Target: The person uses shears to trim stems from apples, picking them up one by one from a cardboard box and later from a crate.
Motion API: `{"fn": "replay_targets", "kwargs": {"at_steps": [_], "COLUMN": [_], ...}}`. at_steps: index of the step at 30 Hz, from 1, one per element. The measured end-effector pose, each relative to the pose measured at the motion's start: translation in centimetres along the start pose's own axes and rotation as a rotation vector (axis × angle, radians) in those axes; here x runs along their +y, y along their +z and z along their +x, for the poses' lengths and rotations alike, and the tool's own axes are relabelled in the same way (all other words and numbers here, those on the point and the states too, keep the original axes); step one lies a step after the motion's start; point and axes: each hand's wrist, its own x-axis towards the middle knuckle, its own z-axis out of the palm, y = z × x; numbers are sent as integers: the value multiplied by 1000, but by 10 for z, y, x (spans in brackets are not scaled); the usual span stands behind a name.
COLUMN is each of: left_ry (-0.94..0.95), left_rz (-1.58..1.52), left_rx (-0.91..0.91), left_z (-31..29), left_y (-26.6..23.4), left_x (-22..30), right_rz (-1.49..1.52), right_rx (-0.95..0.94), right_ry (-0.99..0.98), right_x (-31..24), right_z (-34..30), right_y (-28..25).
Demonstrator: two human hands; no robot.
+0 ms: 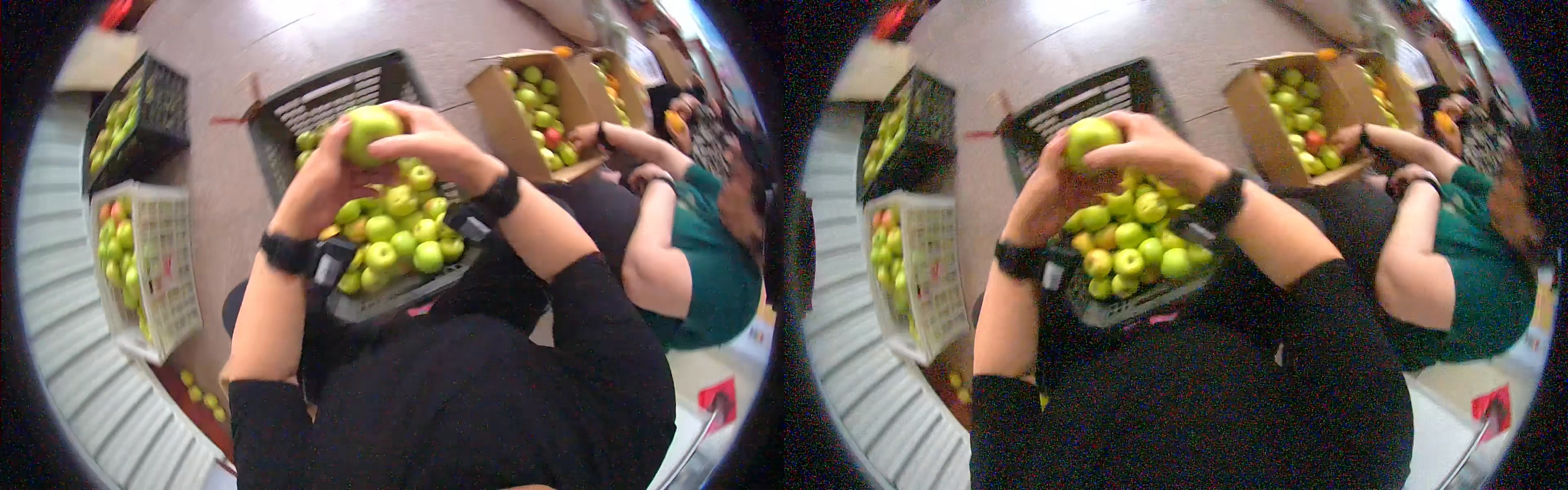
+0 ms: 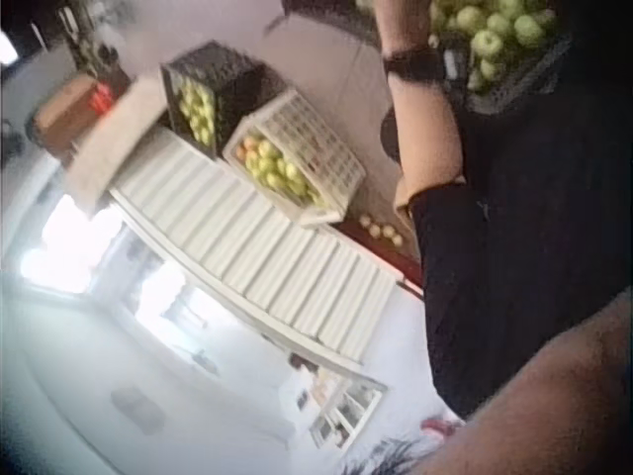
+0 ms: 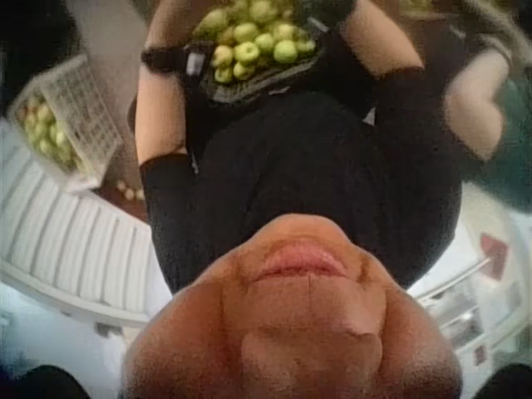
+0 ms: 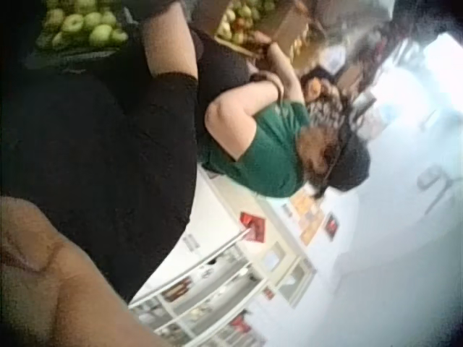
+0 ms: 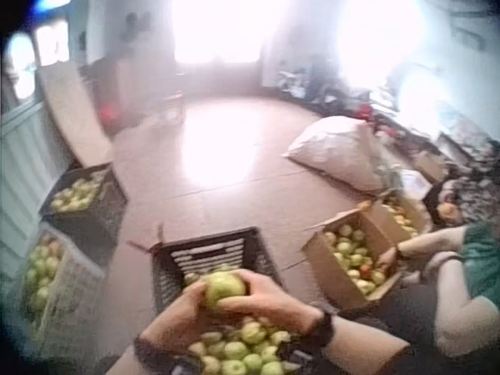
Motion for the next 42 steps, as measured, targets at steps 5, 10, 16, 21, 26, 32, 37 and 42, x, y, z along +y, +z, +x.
{"fn": "replay_targets", "kwargs": {"at_steps": [5,10,16,21,26,32,37,42], "left_ry": [43,98,82,128,122,117,96,94], "left_rz": [31,-26,-43,-58,-86,-139,-131,-138], "left_rx": [-57,-109,50,32,136,217,262,289], "left_z": [12,12,14,22,18,30,36,40], "left_y": [2,-4,-9,-10,-26,-25,-28,-38], "left_x": [0,8,10,13,18,25,26,25], "right_rz": [157,649,275,168,276,204,-537,-815], "right_rx": [219,573,453,312,828,1310,1186,1004], "right_ry": [-98,-416,67,151,193,385,828,1040], "right_x": [-4,3,-10,-2,62,155,201,213], "right_z": [-15,-94,-88,-42,4,-34,-70,-92], "right_y": [-21,-116,-75,-109,-196,-307,-354,-363]}}
